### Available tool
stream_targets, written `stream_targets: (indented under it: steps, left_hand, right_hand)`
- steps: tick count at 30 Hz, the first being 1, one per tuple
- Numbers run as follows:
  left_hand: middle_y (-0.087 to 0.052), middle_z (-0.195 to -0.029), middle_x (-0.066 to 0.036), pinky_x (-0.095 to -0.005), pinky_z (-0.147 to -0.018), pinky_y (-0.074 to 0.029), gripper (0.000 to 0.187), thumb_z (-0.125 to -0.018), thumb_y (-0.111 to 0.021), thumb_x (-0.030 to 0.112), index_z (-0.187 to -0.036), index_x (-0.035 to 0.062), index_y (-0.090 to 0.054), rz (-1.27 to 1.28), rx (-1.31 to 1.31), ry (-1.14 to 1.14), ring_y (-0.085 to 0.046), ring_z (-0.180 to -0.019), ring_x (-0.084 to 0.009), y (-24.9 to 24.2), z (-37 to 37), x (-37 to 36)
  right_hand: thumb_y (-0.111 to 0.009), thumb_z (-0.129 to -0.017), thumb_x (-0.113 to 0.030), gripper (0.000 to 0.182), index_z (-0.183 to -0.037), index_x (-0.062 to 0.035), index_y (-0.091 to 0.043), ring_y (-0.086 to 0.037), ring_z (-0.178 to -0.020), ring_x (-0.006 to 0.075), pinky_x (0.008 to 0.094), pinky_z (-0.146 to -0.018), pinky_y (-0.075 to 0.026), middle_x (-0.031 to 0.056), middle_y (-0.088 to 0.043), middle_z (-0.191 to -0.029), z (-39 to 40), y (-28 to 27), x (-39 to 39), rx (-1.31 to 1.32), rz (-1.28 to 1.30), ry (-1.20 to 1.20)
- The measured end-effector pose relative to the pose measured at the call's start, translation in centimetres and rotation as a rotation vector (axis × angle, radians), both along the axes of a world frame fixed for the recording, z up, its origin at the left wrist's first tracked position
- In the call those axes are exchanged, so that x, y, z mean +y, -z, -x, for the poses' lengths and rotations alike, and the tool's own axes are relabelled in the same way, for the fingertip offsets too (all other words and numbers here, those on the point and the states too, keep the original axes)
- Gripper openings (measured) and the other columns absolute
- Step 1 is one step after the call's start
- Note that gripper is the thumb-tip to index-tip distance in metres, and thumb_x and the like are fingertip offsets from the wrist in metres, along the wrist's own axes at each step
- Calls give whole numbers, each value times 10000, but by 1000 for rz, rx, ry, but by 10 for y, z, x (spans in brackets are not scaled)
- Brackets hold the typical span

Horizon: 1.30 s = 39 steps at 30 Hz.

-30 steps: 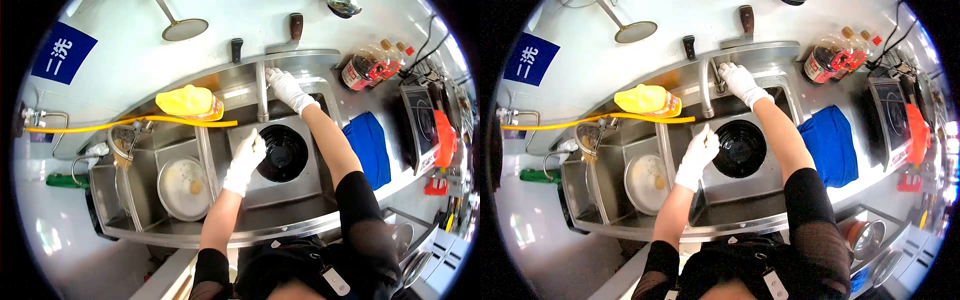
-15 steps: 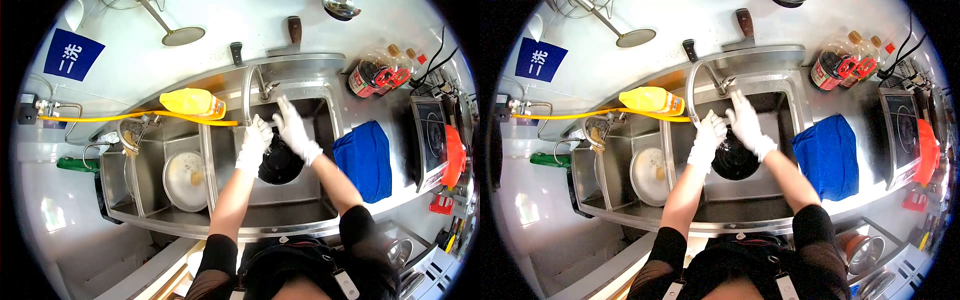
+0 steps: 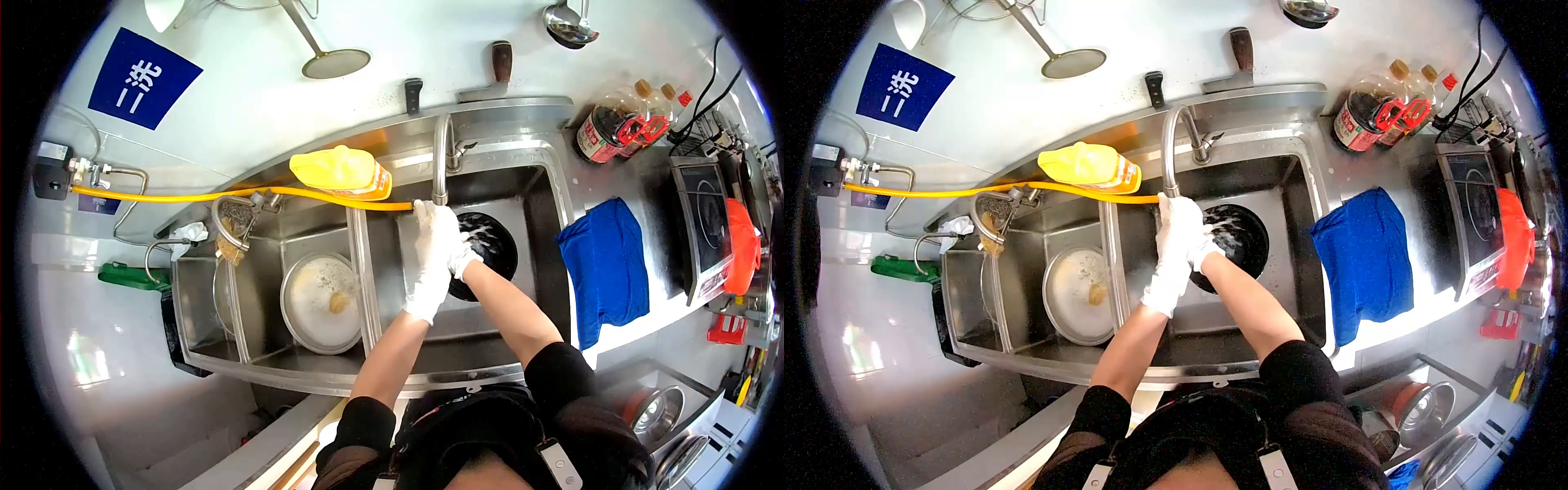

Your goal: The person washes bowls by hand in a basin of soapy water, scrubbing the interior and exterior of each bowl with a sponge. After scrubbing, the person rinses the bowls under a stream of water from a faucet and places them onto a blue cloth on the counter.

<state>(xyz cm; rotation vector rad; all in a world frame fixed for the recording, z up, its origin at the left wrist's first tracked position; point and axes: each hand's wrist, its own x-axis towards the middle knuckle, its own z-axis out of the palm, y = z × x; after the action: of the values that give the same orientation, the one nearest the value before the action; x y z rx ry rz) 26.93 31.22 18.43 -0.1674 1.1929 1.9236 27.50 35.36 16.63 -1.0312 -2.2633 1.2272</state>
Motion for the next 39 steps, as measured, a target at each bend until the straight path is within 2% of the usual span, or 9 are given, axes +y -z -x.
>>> stream_targets:
  steps: [2, 6, 9, 12, 16, 23, 30, 33, 39]
  left_hand:
    - [-603, -918, -46, -300, -718, -494, 380, -913, -541, 400, -1010, 37, -594, -384, 161, -77, -583, -765, -155, 103, 16, 5]
    - [-595, -758, -45, -298, -659, -497, 166, -861, -595, 167, -916, 11, -613, 12, -228, 537, -585, -673, -162, -18, 32, -3]
    - [-610, -744, -89, -276, -609, -483, 213, -898, -569, 215, -881, 6, -606, 134, 29, 470, -599, -636, -201, 34, 40, 7]
    - [-673, -802, -143, -395, -703, -494, 317, -833, -649, 342, -848, 25, -640, 791, 930, 335, -643, -779, -312, 29, 29, -19]
    - [-653, -762, -194, -441, -757, -489, 307, -778, -688, 313, -846, 22, -615, 1035, 1064, 681, -639, -801, -372, 81, 18, -74]
    - [-600, -582, -96, -301, -377, -454, 153, -762, -636, 109, -809, -36, -618, 804, 599, 549, -569, -422, -168, 50, 25, -99]
    - [-621, -724, -211, -456, -649, -486, 172, -781, -658, 159, -838, 31, -558, 864, 1390, 549, -621, -730, -400, -66, 62, -137]
    - [-614, -744, -224, -438, -638, -480, 144, -817, -648, 133, -866, 32, -558, 742, 1459, 308, -611, -687, -400, -54, 83, -131]
    - [-591, -832, -119, -325, -578, -558, 261, -805, -663, 105, -1014, -31, -585, 458, 284, 580, -586, -631, -218, 28, 64, -77]
  right_hand:
    - [-449, -930, -261, 308, -749, -62, -600, -601, -650, 377, 470, -627, -477, 182, -642, -785, -7, 22, -2, 219, -286, -15]
    - [-458, -887, -127, 195, -842, 26, -571, -613, -718, 379, 435, -655, -488, 169, -639, -777, -38, -25, -5, -595, -366, -267]
    - [-508, -846, -60, 154, -902, 37, -613, -602, -806, 414, 374, -764, -499, 238, -633, -854, -65, -2, -6, 320, -311, -212]
    - [-637, -811, -144, 203, -980, -32, -650, -621, -920, 341, 406, -783, -502, 162, -646, -996, -126, -24, 2, -56, -204, 123]
    - [-759, -703, -332, 445, -929, -8, -552, -658, -726, 327, 387, -622, -542, 172, -631, -761, -184, 34, 17, -653, -287, 248]
    - [-629, -704, -129, 279, -901, 67, -649, -659, -677, 358, 396, -698, -537, 248, -660, -823, -175, 15, 19, -403, -1, 298]
    - [-592, -789, -16, 291, -1052, 90, -530, -607, -570, 201, 289, -418, -523, 138, -628, -857, -140, 14, -38, 227, 945, 129]
    - [-576, -803, -23, 162, -948, 24, -522, -605, -612, 197, 306, -417, -502, 99, -592, -760, -110, 10, -28, 311, 506, 215]
    - [-582, -755, -110, 219, -930, 19, -605, -629, -814, 409, 450, -748, -505, 265, -632, -819, -124, -77, 24, -54, -319, 228]
